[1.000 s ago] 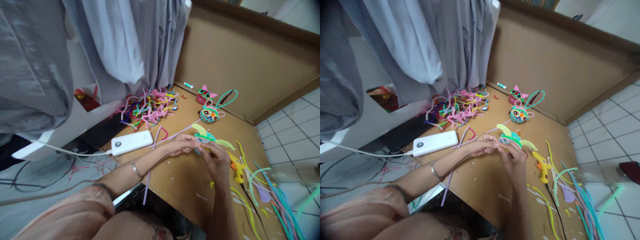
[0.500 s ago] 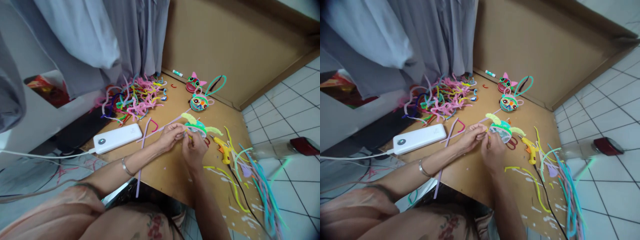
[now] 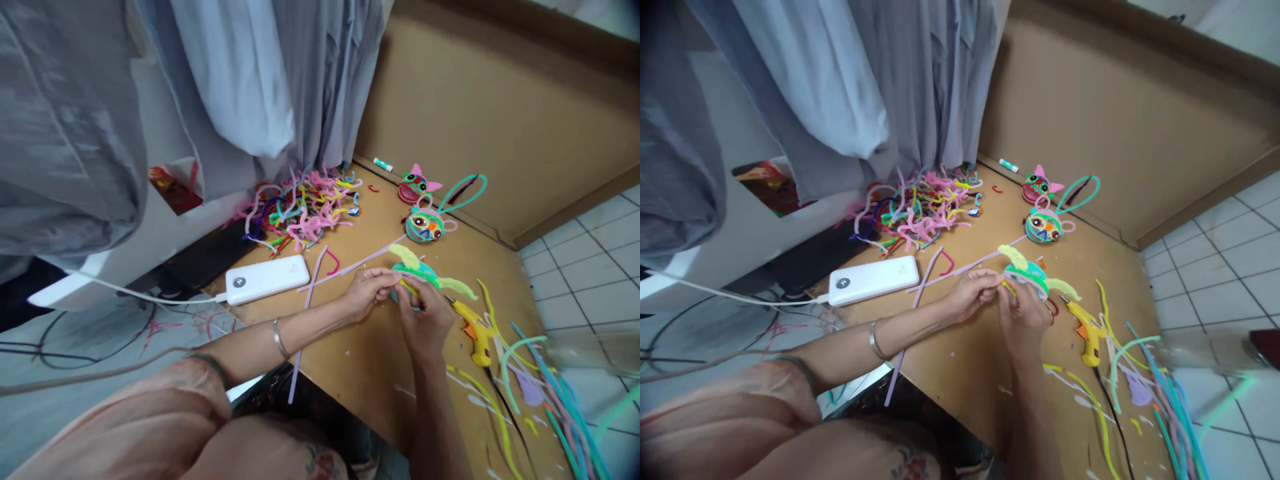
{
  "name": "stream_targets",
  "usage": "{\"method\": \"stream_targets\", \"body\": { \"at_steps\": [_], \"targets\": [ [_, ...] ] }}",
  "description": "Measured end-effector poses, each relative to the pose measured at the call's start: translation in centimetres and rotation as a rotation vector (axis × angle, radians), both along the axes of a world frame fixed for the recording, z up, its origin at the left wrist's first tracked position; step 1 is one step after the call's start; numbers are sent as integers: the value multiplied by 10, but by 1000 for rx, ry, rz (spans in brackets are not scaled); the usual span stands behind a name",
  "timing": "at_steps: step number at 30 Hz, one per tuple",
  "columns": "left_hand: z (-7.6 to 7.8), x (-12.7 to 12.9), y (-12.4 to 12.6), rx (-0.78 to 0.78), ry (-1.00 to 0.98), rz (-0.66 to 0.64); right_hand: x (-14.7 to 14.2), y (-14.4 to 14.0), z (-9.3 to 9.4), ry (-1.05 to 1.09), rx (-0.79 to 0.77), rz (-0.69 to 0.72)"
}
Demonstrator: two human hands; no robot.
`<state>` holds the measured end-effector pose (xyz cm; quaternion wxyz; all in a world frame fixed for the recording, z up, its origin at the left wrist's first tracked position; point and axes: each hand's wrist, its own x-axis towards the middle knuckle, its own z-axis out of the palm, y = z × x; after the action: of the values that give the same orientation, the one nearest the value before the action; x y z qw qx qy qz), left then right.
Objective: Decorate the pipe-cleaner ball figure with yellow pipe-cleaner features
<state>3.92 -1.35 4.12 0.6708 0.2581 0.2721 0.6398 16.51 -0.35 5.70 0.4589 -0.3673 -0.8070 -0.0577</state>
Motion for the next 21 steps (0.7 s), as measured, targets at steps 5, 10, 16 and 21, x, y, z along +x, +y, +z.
{"method": "stream_targets", "body": {
  "at_steps": [5,10,16,21],
  "targets": [
    [3,-6,-1,66,69,-62,5,1,7,95,-124,43],
    [5,-14,-1,100,137,-165,10,0,13,138,-272,93],
    [6,-18,0,98,203,-182,13,2,14,106,-330,139],
    [6,-18,0,113,241,-193,14,2,13,105,-330,177]
  ]
}}
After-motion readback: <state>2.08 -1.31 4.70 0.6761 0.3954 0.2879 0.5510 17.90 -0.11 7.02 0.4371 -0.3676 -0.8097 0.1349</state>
